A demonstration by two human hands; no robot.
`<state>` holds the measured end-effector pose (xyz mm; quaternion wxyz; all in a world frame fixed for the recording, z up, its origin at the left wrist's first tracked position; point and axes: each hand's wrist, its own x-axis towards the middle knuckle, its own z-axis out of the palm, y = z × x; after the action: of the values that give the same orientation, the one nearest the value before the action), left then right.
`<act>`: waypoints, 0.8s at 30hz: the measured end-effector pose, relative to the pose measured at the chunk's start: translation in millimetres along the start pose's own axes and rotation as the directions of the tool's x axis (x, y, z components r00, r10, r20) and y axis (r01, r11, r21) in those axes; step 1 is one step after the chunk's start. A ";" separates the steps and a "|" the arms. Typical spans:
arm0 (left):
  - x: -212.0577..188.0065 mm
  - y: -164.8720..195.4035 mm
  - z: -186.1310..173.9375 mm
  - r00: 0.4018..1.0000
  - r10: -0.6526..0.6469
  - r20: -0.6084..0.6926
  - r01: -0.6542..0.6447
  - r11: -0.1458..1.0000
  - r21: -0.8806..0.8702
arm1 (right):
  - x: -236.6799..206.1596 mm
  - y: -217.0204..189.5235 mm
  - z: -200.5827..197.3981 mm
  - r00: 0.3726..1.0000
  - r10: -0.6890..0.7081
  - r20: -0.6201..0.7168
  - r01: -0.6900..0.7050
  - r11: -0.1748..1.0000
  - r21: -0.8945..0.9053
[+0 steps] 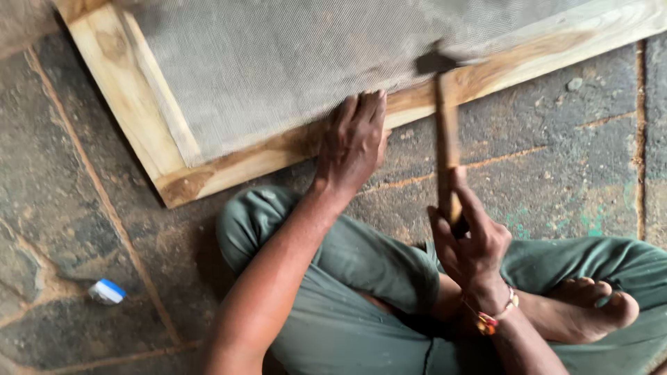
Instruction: The person sits on a stone floor and uses a hammer to drive nails through a metal mesh screen into a wooden frame. They repeatedly pick up nails, position them along the frame's edge, and hammer them in to secure the screen.
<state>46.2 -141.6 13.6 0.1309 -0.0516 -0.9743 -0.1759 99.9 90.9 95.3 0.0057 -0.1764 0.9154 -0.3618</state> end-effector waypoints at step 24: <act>-7.2 -6.7 21.5 0.999 -0.044 0.021 0.043 0.998 0.042 | 13.5 -4.5 -12.7 0.984 0.146 0.101 -0.170 0.939 0.300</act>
<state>47.0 -140.6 -10.0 0.1174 -0.0294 -0.9800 -0.1579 86.9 91.9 109.3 0.0978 -0.1131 0.8581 -0.4912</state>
